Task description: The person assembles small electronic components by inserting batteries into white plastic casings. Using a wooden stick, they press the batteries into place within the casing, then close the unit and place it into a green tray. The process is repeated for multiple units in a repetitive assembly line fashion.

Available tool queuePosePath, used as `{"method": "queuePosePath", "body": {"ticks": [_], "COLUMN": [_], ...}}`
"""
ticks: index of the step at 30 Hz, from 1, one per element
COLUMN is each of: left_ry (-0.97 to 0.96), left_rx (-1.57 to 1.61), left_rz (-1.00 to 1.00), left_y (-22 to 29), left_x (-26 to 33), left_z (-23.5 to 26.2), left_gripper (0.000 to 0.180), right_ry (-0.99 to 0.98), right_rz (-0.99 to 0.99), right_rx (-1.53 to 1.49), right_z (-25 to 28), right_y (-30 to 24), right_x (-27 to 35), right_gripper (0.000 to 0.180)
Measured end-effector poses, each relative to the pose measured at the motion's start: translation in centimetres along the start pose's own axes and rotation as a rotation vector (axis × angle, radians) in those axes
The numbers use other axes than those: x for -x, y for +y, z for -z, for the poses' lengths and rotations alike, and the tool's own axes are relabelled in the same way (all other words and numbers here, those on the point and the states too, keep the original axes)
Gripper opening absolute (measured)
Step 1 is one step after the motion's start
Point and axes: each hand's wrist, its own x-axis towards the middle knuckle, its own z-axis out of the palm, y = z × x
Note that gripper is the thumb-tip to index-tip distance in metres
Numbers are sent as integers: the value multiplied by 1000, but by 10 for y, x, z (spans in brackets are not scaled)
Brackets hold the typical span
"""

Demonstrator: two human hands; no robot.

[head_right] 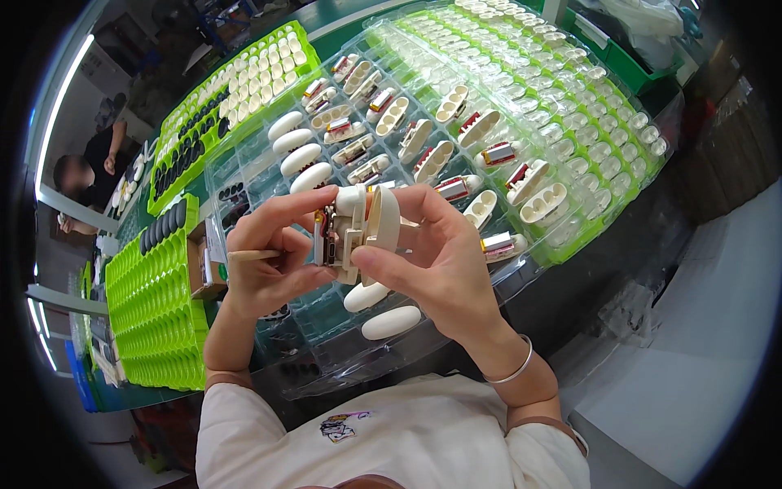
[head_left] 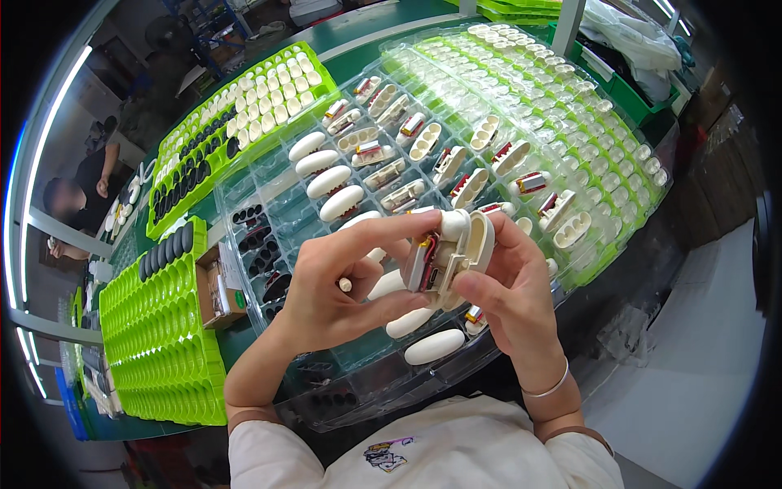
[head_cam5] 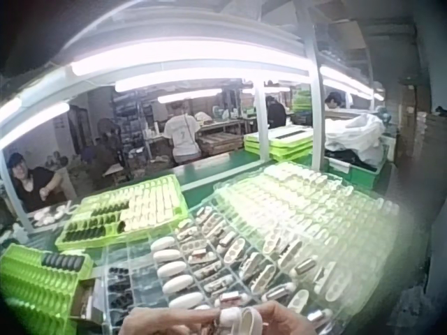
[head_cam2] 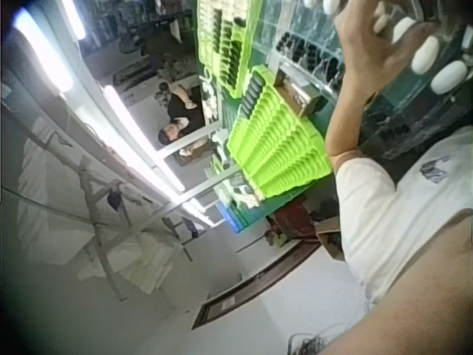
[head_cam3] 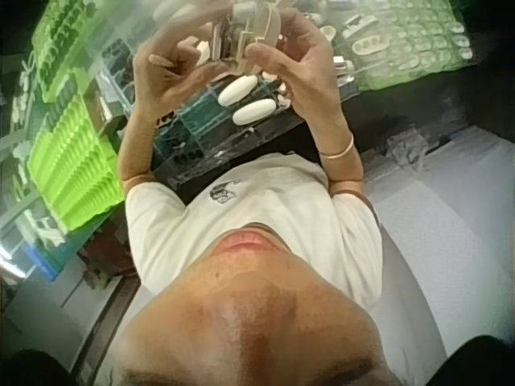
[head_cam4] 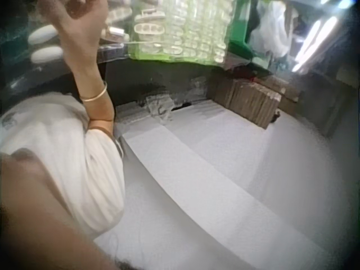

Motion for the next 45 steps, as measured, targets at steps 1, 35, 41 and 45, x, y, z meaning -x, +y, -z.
{"method": "queuePosePath", "body": {"ticks": [1,35,41,45], "left_ry": [16,-3,32,163], "left_rx": [0,143,0,-444], "left_rz": [14,64,-9,-170], "left_y": [0,-12,-15,-15], "left_x": [1,1,0,-5], "left_z": [0,-8,-11,-11], "left_gripper": [60,59,58,50], "right_ry": [2,-4,-73,-55], "right_rz": [1,-182,-113,-53], "right_rx": [-9,-164,-199,-276], "right_z": [0,5,9,-1], "right_y": [0,5,16,24], "right_x": [0,-2,-1,0], "right_gripper": [34,36,34,37]}}
